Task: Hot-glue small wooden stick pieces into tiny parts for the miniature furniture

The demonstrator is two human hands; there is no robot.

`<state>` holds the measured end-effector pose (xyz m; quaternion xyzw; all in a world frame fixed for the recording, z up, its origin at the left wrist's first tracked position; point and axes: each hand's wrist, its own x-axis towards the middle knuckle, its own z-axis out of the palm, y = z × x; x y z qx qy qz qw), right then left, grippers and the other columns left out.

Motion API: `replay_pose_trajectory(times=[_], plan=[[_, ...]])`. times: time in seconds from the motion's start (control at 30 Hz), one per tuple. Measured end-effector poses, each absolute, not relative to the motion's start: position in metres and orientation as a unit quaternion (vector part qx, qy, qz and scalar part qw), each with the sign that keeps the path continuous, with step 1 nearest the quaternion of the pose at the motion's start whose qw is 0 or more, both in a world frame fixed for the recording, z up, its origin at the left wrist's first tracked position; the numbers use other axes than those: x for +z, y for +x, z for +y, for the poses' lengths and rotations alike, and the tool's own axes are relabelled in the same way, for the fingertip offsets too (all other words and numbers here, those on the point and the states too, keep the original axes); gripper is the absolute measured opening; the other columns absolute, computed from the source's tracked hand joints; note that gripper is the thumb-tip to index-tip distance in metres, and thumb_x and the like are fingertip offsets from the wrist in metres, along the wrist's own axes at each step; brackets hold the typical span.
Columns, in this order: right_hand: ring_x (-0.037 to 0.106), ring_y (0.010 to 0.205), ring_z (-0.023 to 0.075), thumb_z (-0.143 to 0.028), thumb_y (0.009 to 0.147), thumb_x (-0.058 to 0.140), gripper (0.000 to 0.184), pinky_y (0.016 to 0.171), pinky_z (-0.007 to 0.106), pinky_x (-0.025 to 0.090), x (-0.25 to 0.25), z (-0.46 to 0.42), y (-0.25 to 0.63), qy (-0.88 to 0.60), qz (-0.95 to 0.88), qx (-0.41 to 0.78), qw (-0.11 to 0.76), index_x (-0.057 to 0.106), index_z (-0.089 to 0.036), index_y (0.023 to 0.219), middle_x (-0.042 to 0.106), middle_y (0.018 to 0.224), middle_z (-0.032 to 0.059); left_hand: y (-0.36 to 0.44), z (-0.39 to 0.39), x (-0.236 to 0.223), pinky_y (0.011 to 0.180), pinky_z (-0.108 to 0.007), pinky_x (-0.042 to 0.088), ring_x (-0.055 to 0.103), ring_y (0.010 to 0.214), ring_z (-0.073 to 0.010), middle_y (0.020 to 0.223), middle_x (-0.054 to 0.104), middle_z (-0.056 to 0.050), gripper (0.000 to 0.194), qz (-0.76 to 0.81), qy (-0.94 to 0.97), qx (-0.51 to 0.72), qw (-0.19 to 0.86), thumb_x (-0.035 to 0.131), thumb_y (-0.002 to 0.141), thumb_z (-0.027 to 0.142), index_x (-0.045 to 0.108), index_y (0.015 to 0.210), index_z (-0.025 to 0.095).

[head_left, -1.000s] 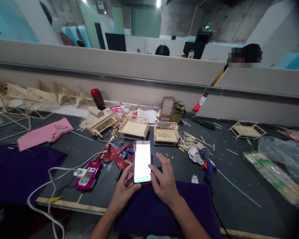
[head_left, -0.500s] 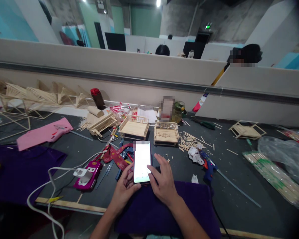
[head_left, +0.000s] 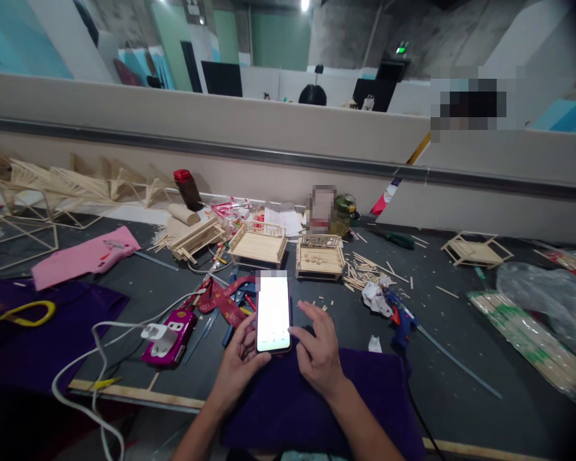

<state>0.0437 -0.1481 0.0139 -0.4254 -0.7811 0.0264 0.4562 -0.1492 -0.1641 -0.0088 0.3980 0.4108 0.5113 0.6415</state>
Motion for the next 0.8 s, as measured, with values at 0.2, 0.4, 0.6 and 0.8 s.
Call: replay_pose_trajectory(times=[0.2,0.4,0.6,0.8], plan=[[0.044,0.128,0.0287,0.0,0.074,0.046,0.038,0.099,0.053,0.041,0.0128,-0.1476,0.0441,-0.418,-0.783,0.027,0.461,0.064,-0.022,0.099,0.046,0.139,0.0099,-0.1489,-0.163,-0.0084,0.099,-0.035,0.045,0.057,0.12,-0.0276,0.13,0.061,-0.011,0.079,0.415,0.395,0.513,0.639,0.077,0.071,0.021,0.037,0.138,0.026],[0.044,0.128,0.0288,0.001,0.075,0.046,0.039,0.098,0.053,0.042,0.0134,-0.1475,0.0433,-0.413,-0.782,0.022,0.465,0.064,-0.022,0.101,0.047,0.137,0.011,-0.1483,-0.1634,-0.0069,0.099,-0.036,0.046,0.054,0.123,-0.0284,0.133,0.059,-0.012,0.079,0.416,0.395,0.512,0.639,0.077,0.071,0.021,0.036,0.138,0.025],[0.043,0.128,0.0291,0.001,0.075,0.046,0.041,0.099,0.054,0.041,0.0107,-0.1474,0.0425,-0.421,-0.786,0.021,0.453,0.064,-0.021,0.104,0.047,0.137,0.0123,-0.1486,-0.1645,-0.0068,0.099,-0.035,0.046,0.054,0.123,-0.0279,0.134,0.058,-0.012,0.078,0.413,0.396,0.509,0.643,0.076,0.073,0.02,0.033,0.139,0.025],[0.042,0.129,0.0293,0.0,0.076,0.046,0.042,0.099,0.054,0.041,0.0088,-0.1466,0.0427,-0.422,-0.788,0.03,0.446,0.063,-0.021,0.108,0.045,0.138,0.0128,-0.1478,-0.1637,-0.0066,0.099,-0.033,0.045,0.054,0.123,-0.0263,0.133,0.059,-0.012,0.079,0.411,0.393,0.506,0.649,0.076,0.073,0.019,0.032,0.138,0.024]])
